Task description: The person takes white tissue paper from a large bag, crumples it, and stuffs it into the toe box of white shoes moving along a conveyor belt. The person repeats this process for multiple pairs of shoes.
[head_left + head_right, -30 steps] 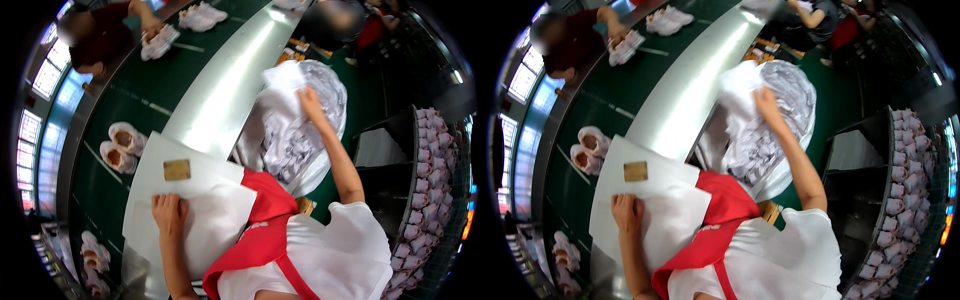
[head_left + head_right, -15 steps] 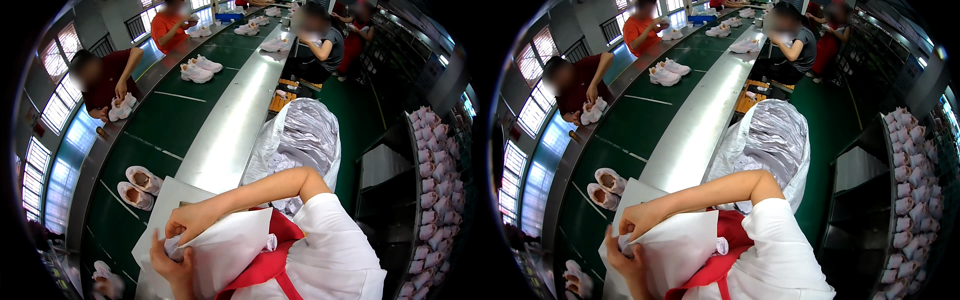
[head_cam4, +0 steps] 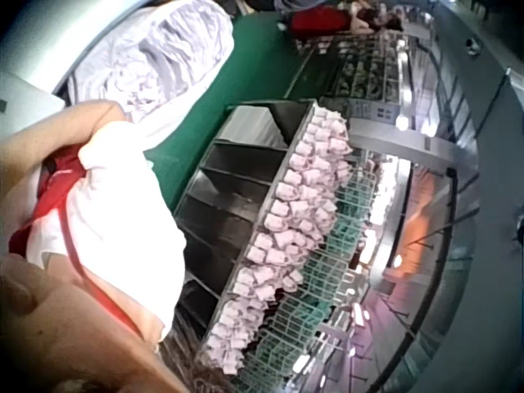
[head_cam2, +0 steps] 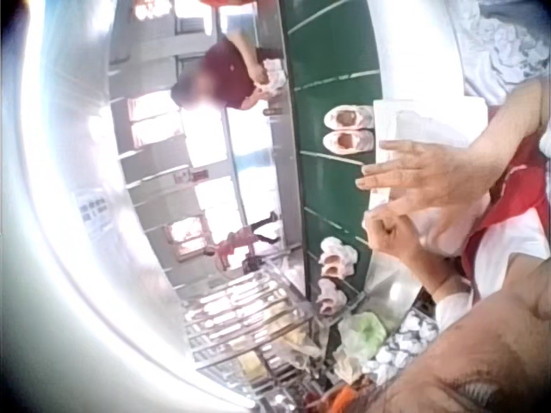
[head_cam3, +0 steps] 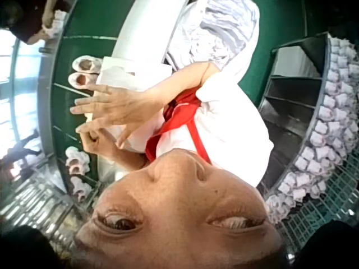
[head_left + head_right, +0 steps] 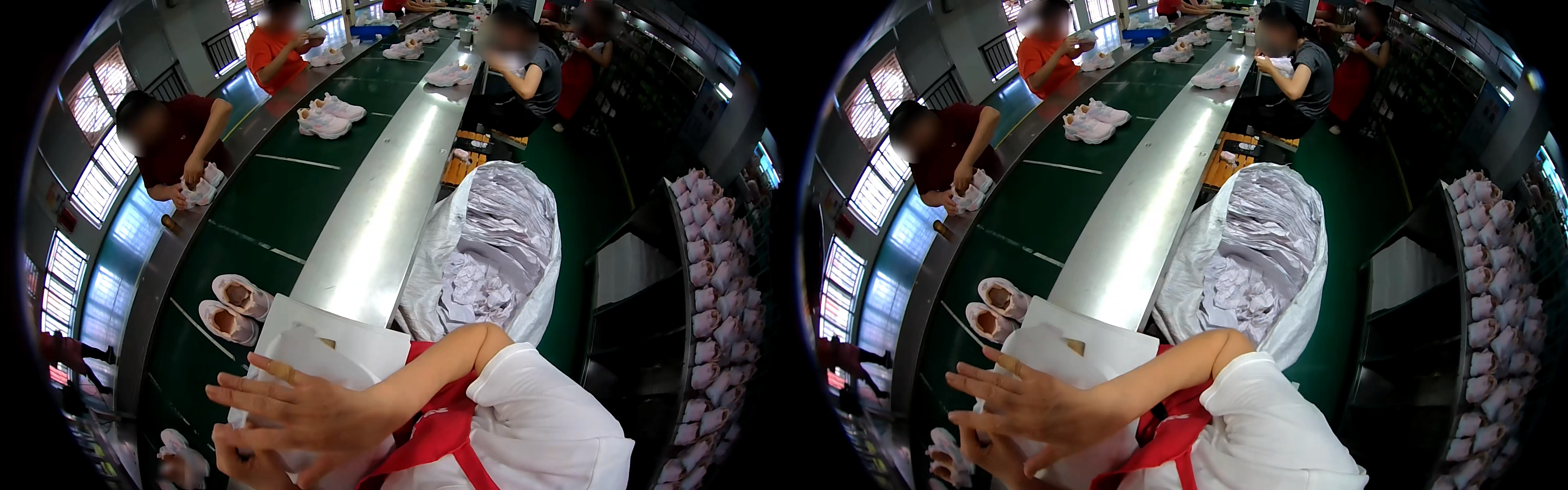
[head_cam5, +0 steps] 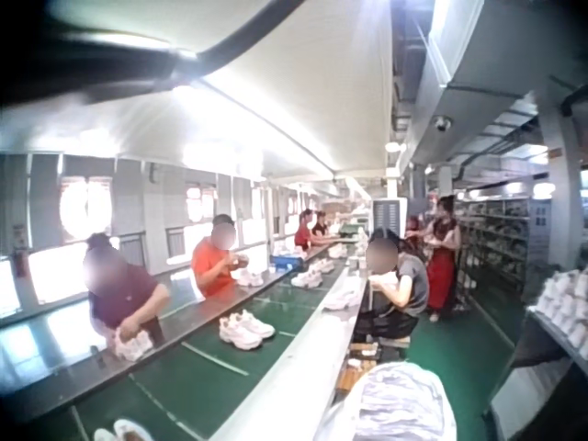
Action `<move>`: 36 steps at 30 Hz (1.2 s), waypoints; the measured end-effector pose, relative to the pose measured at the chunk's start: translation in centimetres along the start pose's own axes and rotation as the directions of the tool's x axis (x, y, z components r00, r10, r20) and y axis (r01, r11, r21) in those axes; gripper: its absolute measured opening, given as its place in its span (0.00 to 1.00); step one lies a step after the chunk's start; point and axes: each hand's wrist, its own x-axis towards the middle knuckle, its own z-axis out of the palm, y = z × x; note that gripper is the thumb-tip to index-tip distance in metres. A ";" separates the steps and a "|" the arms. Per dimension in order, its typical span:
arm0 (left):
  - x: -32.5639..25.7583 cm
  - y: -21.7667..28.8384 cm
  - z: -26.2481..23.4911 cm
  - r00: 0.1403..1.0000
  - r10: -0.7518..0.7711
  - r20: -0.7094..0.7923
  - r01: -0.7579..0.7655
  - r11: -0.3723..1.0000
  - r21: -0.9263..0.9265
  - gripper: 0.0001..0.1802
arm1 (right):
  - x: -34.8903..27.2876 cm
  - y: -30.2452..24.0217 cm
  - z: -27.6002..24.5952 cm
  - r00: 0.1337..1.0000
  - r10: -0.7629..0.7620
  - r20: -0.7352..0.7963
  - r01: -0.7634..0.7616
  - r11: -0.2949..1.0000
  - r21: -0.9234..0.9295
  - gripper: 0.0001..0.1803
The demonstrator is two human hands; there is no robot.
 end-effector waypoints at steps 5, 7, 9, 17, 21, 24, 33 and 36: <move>0.3 2.2 0.4 0.967 0.087 -0.239 -0.169 0.924 -0.345 0.30 | -1.1 4.0 3.6 0.978 0.159 0.134 -0.190 0.945 0.266 0.59; 0.8 -1.0 0.4 0.998 -0.012 -0.068 -0.032 0.793 -0.609 0.30 | -0.5 4.4 2.6 0.901 0.238 0.362 -0.418 0.696 0.584 0.59; 1.6 -4.3 0.6 0.986 0.025 0.163 0.117 0.591 -0.798 0.30 | -0.9 5.0 2.6 0.861 0.246 0.445 -0.502 0.548 0.669 0.56; 3.2 2.4 4.0 0.993 0.117 0.020 -0.083 0.806 -0.587 0.45 | 0.9 7.3 -0.6 0.787 0.517 0.336 -0.610 0.576 0.544 0.33; 1.9 -1.9 6.2 0.871 -0.136 0.471 0.312 0.895 -0.319 0.47 | 2.5 8.3 -2.5 0.853 0.478 0.207 -0.517 0.723 0.459 0.32; 2.7 -2.8 7.7 0.979 -0.017 0.201 0.102 0.902 -0.419 0.50 | 2.2 9.3 -4.1 0.893 0.449 -0.033 -0.403 0.831 0.384 0.25; 1.6 -6.4 10.5 0.594 -0.047 0.803 0.804 0.009 -0.594 0.62 | -2.9 7.1 1.1 0.736 -0.653 0.180 0.651 0.755 0.078 0.13; 1.7 -7.2 10.6 0.569 0.017 0.822 0.821 0.036 -0.569 0.57 | -3.6 8.0 2.0 0.655 -0.700 0.286 0.665 0.713 0.221 0.14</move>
